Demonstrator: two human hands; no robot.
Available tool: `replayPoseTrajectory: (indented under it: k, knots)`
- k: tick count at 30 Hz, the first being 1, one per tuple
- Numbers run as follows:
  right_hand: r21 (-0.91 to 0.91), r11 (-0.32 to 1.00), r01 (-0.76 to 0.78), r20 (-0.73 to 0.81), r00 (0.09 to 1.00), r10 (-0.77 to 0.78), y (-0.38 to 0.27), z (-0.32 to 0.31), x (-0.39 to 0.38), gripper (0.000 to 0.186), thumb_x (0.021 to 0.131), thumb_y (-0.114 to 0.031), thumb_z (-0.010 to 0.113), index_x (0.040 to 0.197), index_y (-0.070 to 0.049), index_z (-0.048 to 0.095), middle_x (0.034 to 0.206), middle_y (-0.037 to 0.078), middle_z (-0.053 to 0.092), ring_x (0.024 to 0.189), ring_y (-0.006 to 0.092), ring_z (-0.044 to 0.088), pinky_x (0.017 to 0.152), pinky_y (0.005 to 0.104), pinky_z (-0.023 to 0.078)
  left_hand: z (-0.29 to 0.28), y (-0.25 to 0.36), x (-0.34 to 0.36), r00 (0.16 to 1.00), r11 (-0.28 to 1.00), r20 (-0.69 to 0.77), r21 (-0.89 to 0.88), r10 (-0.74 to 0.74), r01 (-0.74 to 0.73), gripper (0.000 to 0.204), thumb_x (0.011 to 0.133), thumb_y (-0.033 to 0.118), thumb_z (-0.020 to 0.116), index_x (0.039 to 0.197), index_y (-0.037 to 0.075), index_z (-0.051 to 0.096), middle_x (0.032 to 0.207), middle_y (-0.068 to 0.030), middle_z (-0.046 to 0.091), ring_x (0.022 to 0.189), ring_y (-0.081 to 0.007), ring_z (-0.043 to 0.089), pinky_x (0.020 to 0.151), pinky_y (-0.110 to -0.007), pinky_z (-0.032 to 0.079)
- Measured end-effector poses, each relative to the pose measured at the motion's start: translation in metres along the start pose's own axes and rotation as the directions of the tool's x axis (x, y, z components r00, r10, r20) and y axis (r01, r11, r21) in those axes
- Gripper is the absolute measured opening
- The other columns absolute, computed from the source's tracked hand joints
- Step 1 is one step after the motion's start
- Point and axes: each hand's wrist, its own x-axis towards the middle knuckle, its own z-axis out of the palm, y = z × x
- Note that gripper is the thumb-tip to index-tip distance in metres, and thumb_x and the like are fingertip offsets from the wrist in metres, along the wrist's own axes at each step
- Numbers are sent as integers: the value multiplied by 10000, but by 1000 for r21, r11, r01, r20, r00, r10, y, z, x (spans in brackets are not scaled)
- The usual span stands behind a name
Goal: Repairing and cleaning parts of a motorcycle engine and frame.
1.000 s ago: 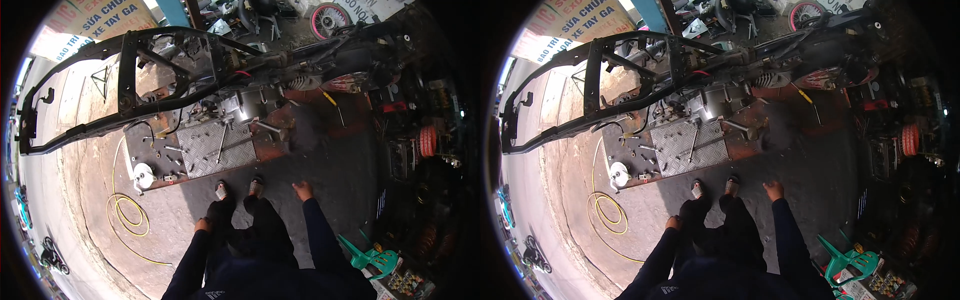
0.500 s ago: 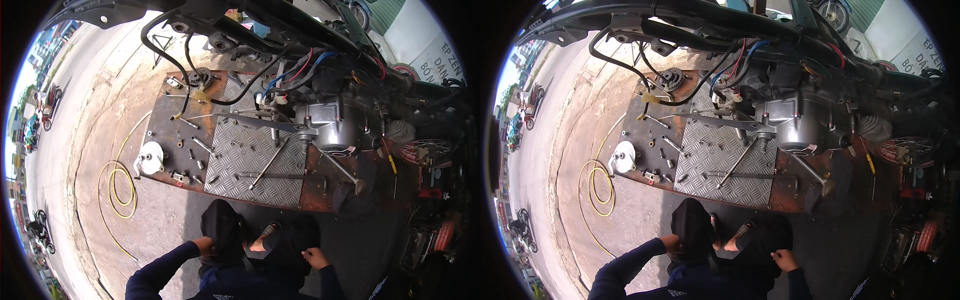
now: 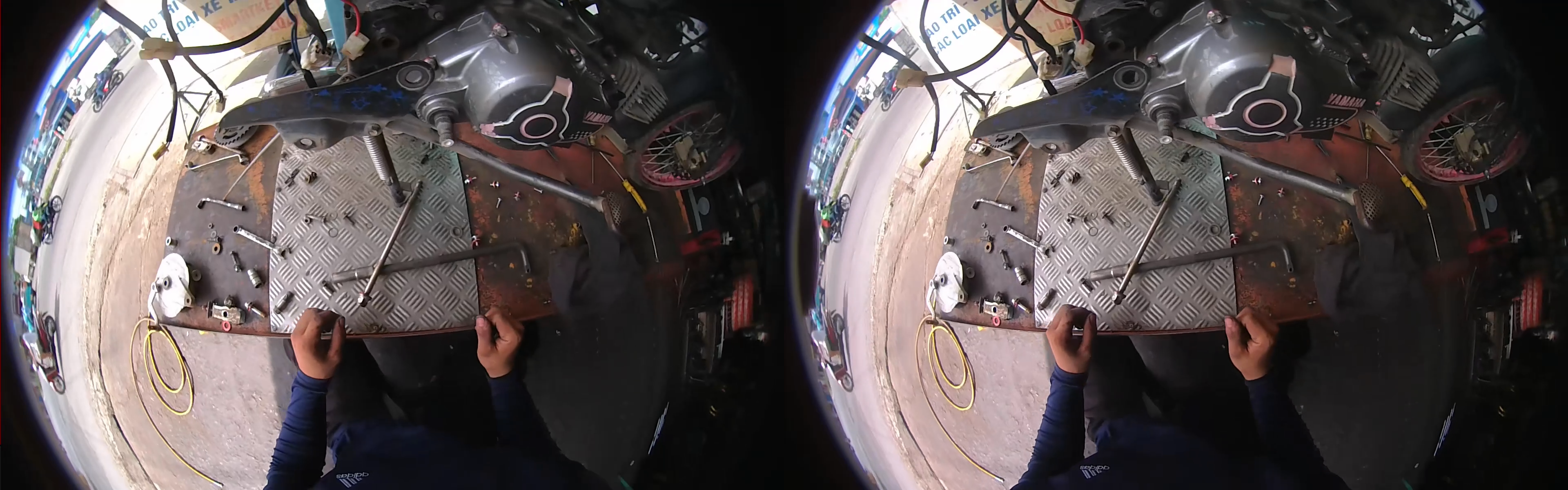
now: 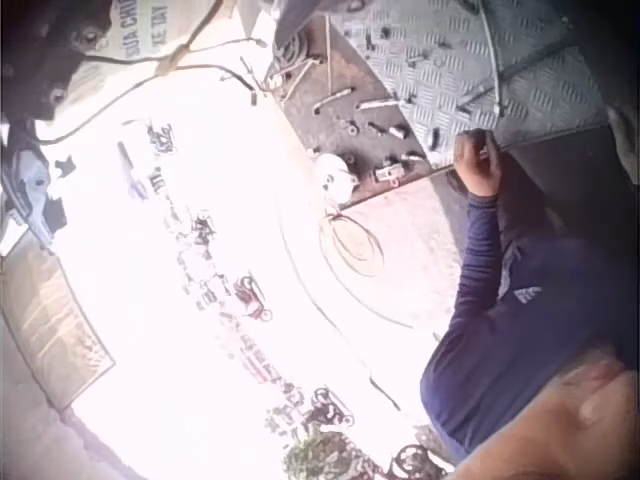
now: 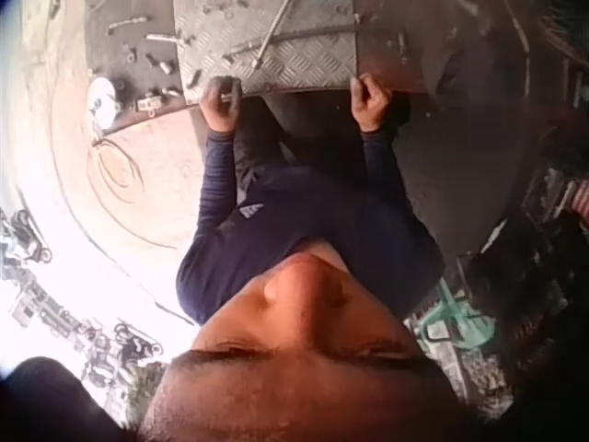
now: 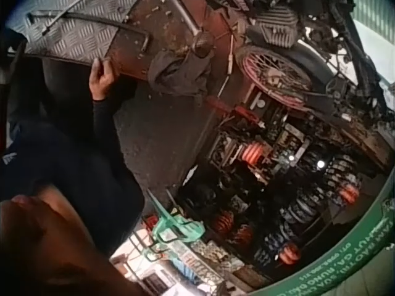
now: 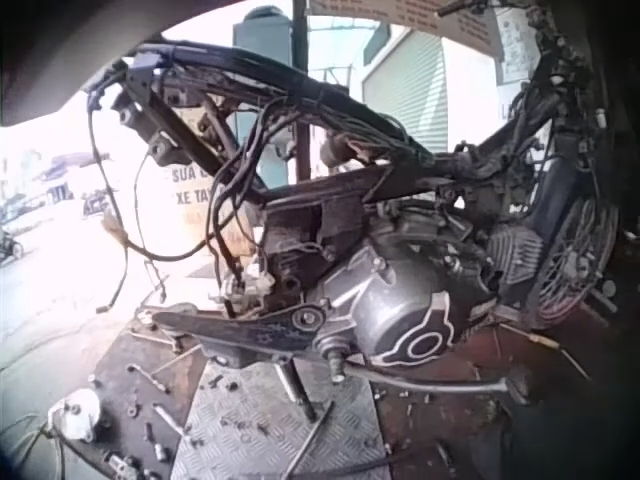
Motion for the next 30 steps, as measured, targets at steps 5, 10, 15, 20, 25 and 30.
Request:
replayPoseTrajectory:
  k: [5, 10, 15, 20, 25, 30]
  knots:
    - [-60, 998, 35, -133, 990, -42, 22, -5, 10, 254, 880, -80, 666, 710, -15, 489, 629, 98, 466, 540, 254, 483, 522, 336, 361, 44, -11, 11, 969, 960, -22, 147, 244, -239, 195, 720, -29, 676, 889, 33, 601, 870, -143, 596, 813, -334, 541, 713, -418, 432]
    - [-205, 977, -62, -31, 998, 57, 26, -34, 75, 230, 892, -132, 680, 776, 8, 540, 714, 115, 544, 600, 257, 527, 562, 354, 400, 47, -12, 12, 978, 955, -81, 245, 193, -168, 160, 747, 23, 691, 875, 34, 597, 853, -135, 584, 809, -332, 535, 740, -423, 423]
    - [-516, 838, 175, 175, 980, -97, 105, -28, 199, 232, 912, -231, 651, 924, -3, 607, 889, 175, 627, 803, 353, 634, 702, 443, 486, 51, -9, 18, 971, 941, -113, 293, 209, -168, 182, 757, 43, 708, 901, 48, 596, 859, -114, 578, 819, -322, 535, 745, -426, 415]
    - [-619, 678, 396, 204, 915, -349, 136, 53, 311, 246, 877, -260, 607, 953, -28, 642, 879, 190, 649, 850, 408, 631, 739, 530, 481, 51, -11, 17, 978, 935, -146, 344, 147, -90, 165, 754, 53, 700, 887, 55, 601, 887, -117, 583, 864, -322, 541, 785, -422, 397]
    - [-621, 626, 472, 195, 866, -460, 144, 90, 375, 242, 871, -261, 612, 944, -33, 645, 873, 184, 651, 844, 404, 633, 731, 527, 482, 48, -11, 13, 973, 926, -187, 372, 137, -58, 192, 717, 58, 710, 874, 65, 600, 915, -106, 585, 877, -317, 537, 799, -429, 391]
    - [-657, 592, 468, 164, 854, -493, 155, 108, 401, 236, 864, -262, 618, 932, -38, 648, 866, 176, 653, 837, 399, 636, 721, 524, 483, 45, -5, 17, 983, 927, -169, 375, 73, -4, 194, 714, 78, 714, 872, 75, 602, 950, -102, 590, 905, -314, 534, 810, -435, 385]
